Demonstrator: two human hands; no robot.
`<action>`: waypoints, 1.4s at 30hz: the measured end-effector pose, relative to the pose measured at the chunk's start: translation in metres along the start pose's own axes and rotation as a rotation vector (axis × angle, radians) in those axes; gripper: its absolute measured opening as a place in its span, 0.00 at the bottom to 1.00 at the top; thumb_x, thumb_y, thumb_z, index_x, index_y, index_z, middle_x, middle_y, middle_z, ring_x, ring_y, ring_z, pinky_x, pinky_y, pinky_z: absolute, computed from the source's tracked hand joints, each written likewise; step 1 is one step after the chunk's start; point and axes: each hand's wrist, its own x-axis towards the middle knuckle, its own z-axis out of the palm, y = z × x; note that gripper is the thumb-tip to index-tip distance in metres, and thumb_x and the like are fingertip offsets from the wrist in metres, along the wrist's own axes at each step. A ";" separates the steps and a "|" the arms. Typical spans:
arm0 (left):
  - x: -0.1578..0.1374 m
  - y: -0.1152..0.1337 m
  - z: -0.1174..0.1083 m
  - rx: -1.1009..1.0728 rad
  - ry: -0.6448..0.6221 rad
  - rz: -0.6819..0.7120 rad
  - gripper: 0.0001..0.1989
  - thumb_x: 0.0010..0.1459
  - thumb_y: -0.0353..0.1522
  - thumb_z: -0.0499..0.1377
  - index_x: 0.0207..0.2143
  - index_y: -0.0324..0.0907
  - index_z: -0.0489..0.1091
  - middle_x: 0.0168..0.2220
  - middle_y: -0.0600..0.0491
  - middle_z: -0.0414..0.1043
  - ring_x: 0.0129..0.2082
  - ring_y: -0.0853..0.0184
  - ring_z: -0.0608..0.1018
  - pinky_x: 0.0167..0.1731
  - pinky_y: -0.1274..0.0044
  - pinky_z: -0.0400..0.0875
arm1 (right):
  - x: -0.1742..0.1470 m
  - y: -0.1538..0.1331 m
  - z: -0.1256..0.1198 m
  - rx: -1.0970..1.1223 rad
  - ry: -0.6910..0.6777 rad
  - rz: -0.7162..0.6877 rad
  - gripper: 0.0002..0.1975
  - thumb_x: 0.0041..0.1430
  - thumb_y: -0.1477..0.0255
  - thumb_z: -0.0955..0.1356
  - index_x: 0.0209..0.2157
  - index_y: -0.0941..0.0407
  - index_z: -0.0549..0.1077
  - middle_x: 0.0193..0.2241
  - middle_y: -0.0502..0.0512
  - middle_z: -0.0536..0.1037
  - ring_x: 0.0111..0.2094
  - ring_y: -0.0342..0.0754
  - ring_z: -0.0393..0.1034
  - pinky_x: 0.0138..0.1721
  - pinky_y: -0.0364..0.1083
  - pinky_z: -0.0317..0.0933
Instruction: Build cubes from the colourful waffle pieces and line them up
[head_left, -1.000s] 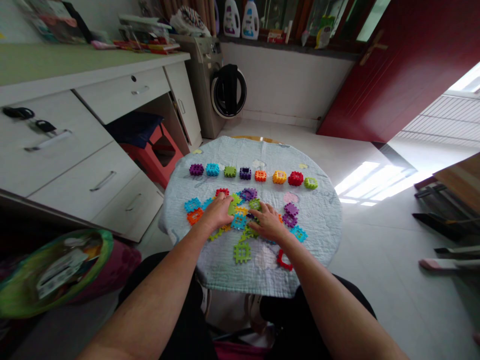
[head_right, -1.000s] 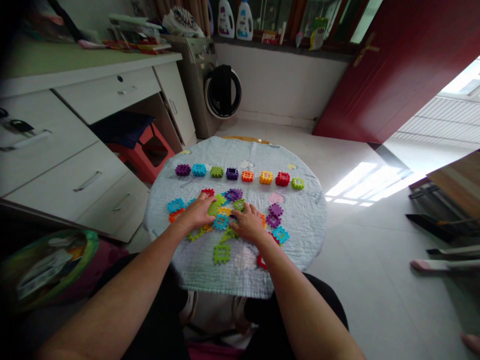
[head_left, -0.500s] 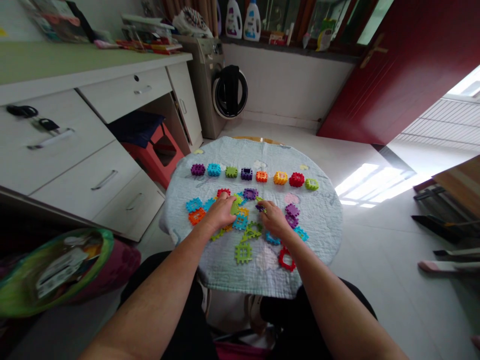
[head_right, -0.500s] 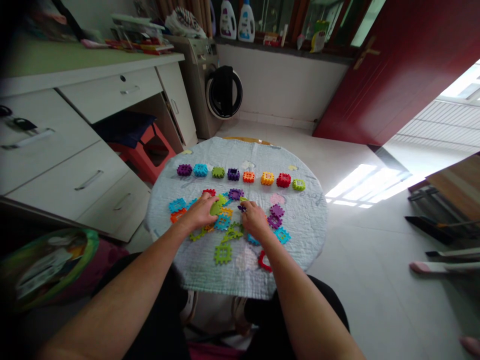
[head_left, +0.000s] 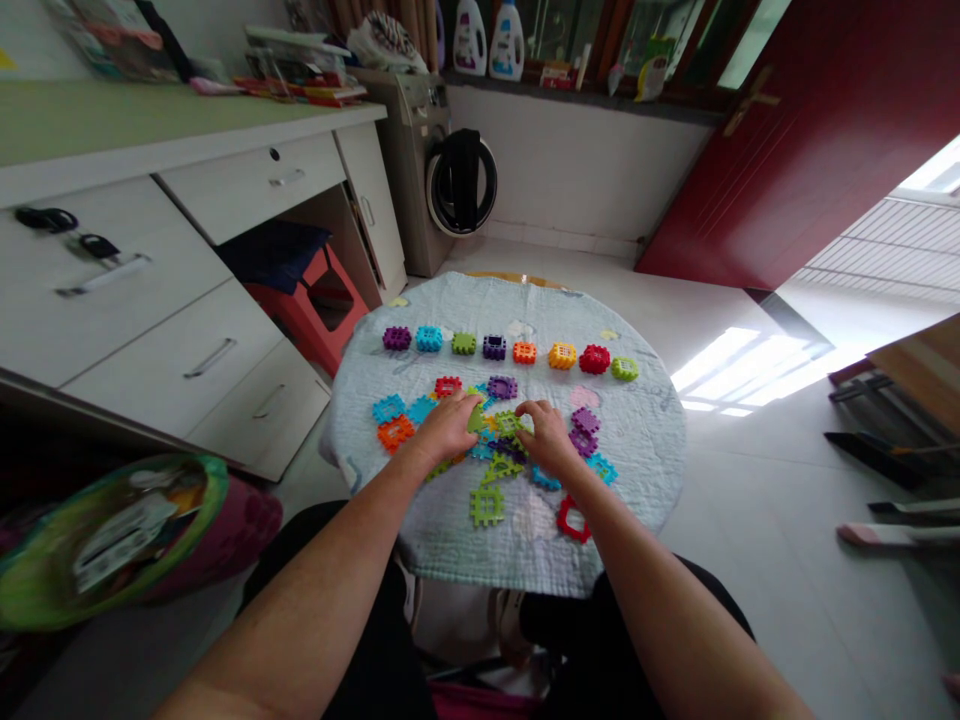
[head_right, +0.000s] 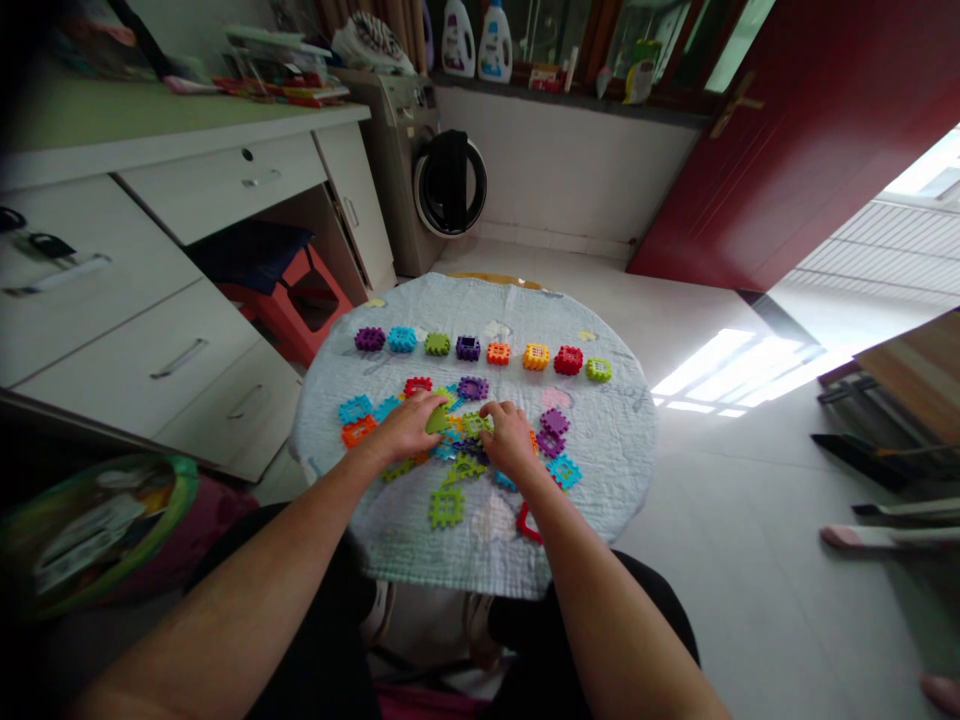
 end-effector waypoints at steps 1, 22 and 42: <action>0.000 0.000 0.001 -0.003 0.002 0.007 0.31 0.46 0.28 0.60 0.55 0.40 0.62 0.53 0.43 0.65 0.55 0.57 0.69 0.56 0.71 0.62 | -0.001 0.000 0.001 -0.025 0.004 0.010 0.16 0.55 0.71 0.66 0.47 0.53 0.69 0.47 0.58 0.70 0.47 0.53 0.62 0.49 0.49 0.55; -0.006 0.028 0.019 -0.288 -0.084 0.143 0.26 0.41 0.32 0.62 0.47 0.40 0.66 0.46 0.48 0.71 0.43 0.59 0.74 0.44 0.72 0.68 | 0.008 -0.011 0.021 -0.057 -0.012 0.229 0.13 0.53 0.70 0.66 0.42 0.54 0.74 0.42 0.58 0.74 0.44 0.53 0.65 0.41 0.47 0.53; -0.006 0.027 0.013 -0.359 0.016 0.233 0.24 0.42 0.29 0.60 0.45 0.40 0.66 0.43 0.48 0.67 0.44 0.60 0.71 0.46 0.69 0.68 | 0.019 0.005 0.029 0.703 0.249 0.177 0.09 0.49 0.63 0.66 0.26 0.53 0.65 0.19 0.44 0.66 0.21 0.42 0.58 0.24 0.41 0.49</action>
